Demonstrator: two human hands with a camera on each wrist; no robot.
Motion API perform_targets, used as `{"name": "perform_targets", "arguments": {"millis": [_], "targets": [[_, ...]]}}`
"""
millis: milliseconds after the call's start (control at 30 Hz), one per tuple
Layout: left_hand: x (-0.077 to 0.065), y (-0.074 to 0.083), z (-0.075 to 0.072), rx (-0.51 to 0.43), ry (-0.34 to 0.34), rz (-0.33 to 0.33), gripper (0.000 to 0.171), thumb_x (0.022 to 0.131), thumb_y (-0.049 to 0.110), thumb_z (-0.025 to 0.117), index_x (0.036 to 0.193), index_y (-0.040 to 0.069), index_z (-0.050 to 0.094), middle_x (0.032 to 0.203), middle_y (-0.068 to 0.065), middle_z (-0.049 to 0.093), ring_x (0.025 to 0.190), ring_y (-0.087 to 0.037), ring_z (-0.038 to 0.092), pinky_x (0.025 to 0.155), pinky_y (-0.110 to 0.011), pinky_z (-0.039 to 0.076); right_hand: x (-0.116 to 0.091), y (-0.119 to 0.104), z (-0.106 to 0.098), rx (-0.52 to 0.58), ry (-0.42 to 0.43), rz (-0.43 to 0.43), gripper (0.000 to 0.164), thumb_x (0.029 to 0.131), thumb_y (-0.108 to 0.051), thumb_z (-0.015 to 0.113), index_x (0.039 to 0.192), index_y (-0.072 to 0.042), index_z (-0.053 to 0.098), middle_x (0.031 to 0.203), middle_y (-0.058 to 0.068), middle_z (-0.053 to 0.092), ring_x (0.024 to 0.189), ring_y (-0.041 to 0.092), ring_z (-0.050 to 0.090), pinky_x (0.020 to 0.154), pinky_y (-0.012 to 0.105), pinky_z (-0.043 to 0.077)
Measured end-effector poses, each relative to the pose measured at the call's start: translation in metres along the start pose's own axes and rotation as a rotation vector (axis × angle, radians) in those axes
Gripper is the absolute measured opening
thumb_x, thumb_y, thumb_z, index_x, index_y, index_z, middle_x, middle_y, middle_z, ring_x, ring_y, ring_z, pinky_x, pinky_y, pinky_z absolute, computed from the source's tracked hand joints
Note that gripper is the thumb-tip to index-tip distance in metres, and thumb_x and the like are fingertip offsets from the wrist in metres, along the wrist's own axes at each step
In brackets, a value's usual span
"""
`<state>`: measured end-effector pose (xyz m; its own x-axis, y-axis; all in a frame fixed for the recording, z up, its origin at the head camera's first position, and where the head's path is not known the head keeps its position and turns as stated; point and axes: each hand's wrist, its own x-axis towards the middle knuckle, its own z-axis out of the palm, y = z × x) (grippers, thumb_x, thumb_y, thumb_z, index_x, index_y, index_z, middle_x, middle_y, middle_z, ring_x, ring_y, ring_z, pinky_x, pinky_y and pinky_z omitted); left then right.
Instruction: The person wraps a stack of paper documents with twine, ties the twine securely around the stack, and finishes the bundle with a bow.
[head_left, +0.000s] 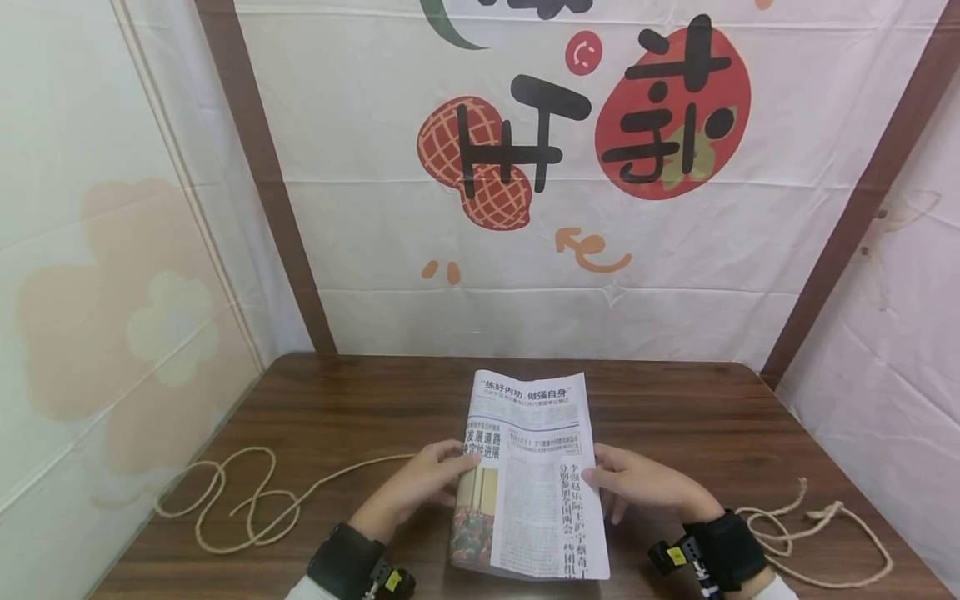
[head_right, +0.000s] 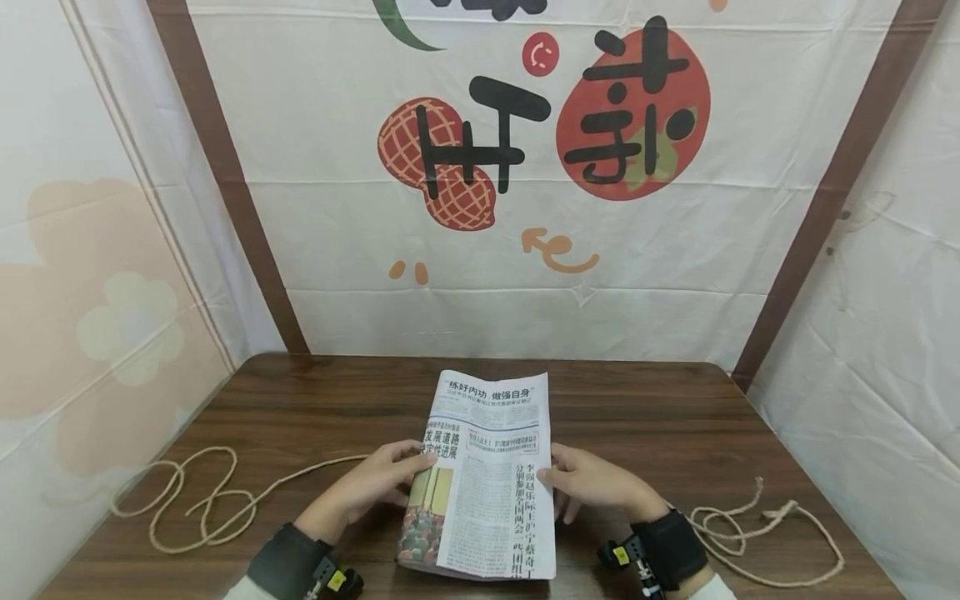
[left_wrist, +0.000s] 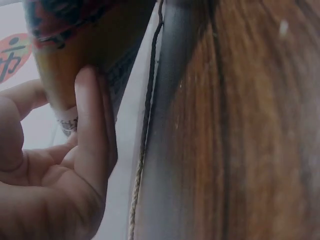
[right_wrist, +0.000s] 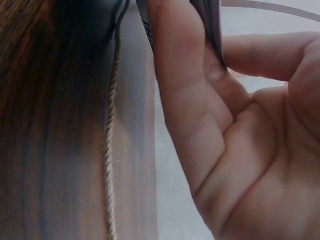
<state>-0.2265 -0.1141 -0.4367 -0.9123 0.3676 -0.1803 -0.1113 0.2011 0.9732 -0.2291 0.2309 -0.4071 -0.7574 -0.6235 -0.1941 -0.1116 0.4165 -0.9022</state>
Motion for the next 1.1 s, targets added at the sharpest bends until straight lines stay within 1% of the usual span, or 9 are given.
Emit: {"name": "perform_targets", "arguments": {"millis": [267, 433, 500, 667, 700, 800, 900, 1000, 1100], "targets": [[-0.004, -0.003, 0.000, 0.044, -0.035, -0.049, 0.067, 0.100, 0.037, 0.060, 0.135, -0.017, 0.044, 0.103, -0.016, 0.065, 0.089, -0.025, 0.067, 0.074, -0.042, 0.059, 0.004, 0.010, 0.005, -0.028, -0.035, 0.014, 0.045, 0.106, -0.022, 0.050, 0.143, 0.003, 0.043, 0.095, 0.009, 0.071, 0.073, 0.031, 0.067, 0.058, 0.038, 0.056], [-0.007, -0.002, -0.002, 0.064, -0.029, -0.040, 0.067, 0.100, 0.036, 0.061, 0.134, -0.019, 0.044, 0.103, -0.017, 0.065, 0.088, -0.025, 0.067, 0.073, -0.042, 0.059, 0.006, 0.010, 0.006, -0.048, -0.015, 0.014, 0.048, 0.106, -0.023, 0.051, 0.146, 0.000, 0.041, 0.095, 0.008, 0.071, 0.073, 0.030, 0.067, 0.058, 0.039, 0.056], [-0.008, -0.002, -0.003, 0.102, -0.023, -0.031, 0.065, 0.100, 0.035, 0.061, 0.132, -0.019, 0.046, 0.100, -0.016, 0.065, 0.085, -0.025, 0.067, 0.070, -0.041, 0.059, 0.007, 0.011, 0.007, -0.058, -0.007, 0.018, 0.048, 0.106, -0.024, 0.051, 0.145, 0.002, 0.042, 0.094, 0.007, 0.071, 0.073, 0.028, 0.066, 0.058, 0.037, 0.055], [-0.009, -0.001, -0.009, 0.243, -0.017, 0.000, 0.058, 0.099, 0.032, 0.061, 0.127, -0.017, 0.051, 0.093, -0.014, 0.066, 0.076, -0.025, 0.068, 0.062, -0.040, 0.059, 0.011, 0.015, 0.010, -0.103, 0.019, 0.036, 0.045, 0.106, -0.026, 0.051, 0.138, 0.005, 0.045, 0.091, 0.004, 0.069, 0.073, 0.024, 0.065, 0.056, 0.034, 0.054], [-0.009, -0.001, -0.009, 0.256, -0.021, 0.005, 0.057, 0.099, 0.032, 0.062, 0.126, -0.018, 0.051, 0.092, -0.013, 0.066, 0.076, -0.026, 0.068, 0.062, -0.040, 0.059, 0.011, 0.016, 0.011, -0.107, 0.024, 0.037, 0.045, 0.106, -0.026, 0.051, 0.137, 0.006, 0.045, 0.091, 0.004, 0.069, 0.072, 0.024, 0.064, 0.056, 0.034, 0.054], [-0.009, 0.000, -0.010, 0.230, -0.042, 0.009, 0.061, 0.097, 0.029, 0.065, 0.129, -0.020, 0.047, 0.094, -0.015, 0.066, 0.078, -0.027, 0.069, 0.064, -0.042, 0.059, 0.013, 0.018, 0.012, -0.106, 0.036, 0.034, 0.046, 0.106, -0.026, 0.051, 0.138, 0.006, 0.044, 0.090, 0.004, 0.069, 0.072, 0.024, 0.064, 0.055, 0.034, 0.054], [-0.009, 0.000, -0.010, 0.153, -0.051, -0.005, 0.066, 0.095, 0.025, 0.069, 0.133, -0.022, 0.040, 0.096, -0.016, 0.064, 0.080, -0.027, 0.069, 0.068, -0.043, 0.059, 0.014, 0.017, 0.012, -0.079, 0.041, 0.013, 0.046, 0.106, -0.025, 0.050, 0.140, 0.006, 0.043, 0.091, 0.006, 0.070, 0.072, 0.026, 0.064, 0.056, 0.036, 0.054], [-0.009, 0.001, -0.009, 0.079, -0.037, -0.016, 0.069, 0.094, 0.021, 0.069, 0.137, -0.021, 0.034, 0.099, -0.018, 0.062, 0.081, -0.026, 0.068, 0.071, -0.043, 0.059, 0.014, 0.015, 0.011, -0.051, 0.044, -0.016, 0.047, 0.107, -0.025, 0.049, 0.142, 0.005, 0.041, 0.093, 0.007, 0.070, 0.074, 0.028, 0.066, 0.056, 0.038, 0.055], [-0.009, 0.002, -0.010, 0.035, -0.012, -0.018, 0.071, 0.094, 0.020, 0.069, 0.139, -0.019, 0.032, 0.101, -0.020, 0.061, 0.082, -0.026, 0.068, 0.072, -0.044, 0.059, 0.016, 0.014, 0.011, -0.045, 0.057, -0.042, 0.047, 0.108, -0.024, 0.047, 0.144, 0.005, 0.039, 0.094, 0.008, 0.071, 0.075, 0.028, 0.068, 0.057, 0.038, 0.055]]}}
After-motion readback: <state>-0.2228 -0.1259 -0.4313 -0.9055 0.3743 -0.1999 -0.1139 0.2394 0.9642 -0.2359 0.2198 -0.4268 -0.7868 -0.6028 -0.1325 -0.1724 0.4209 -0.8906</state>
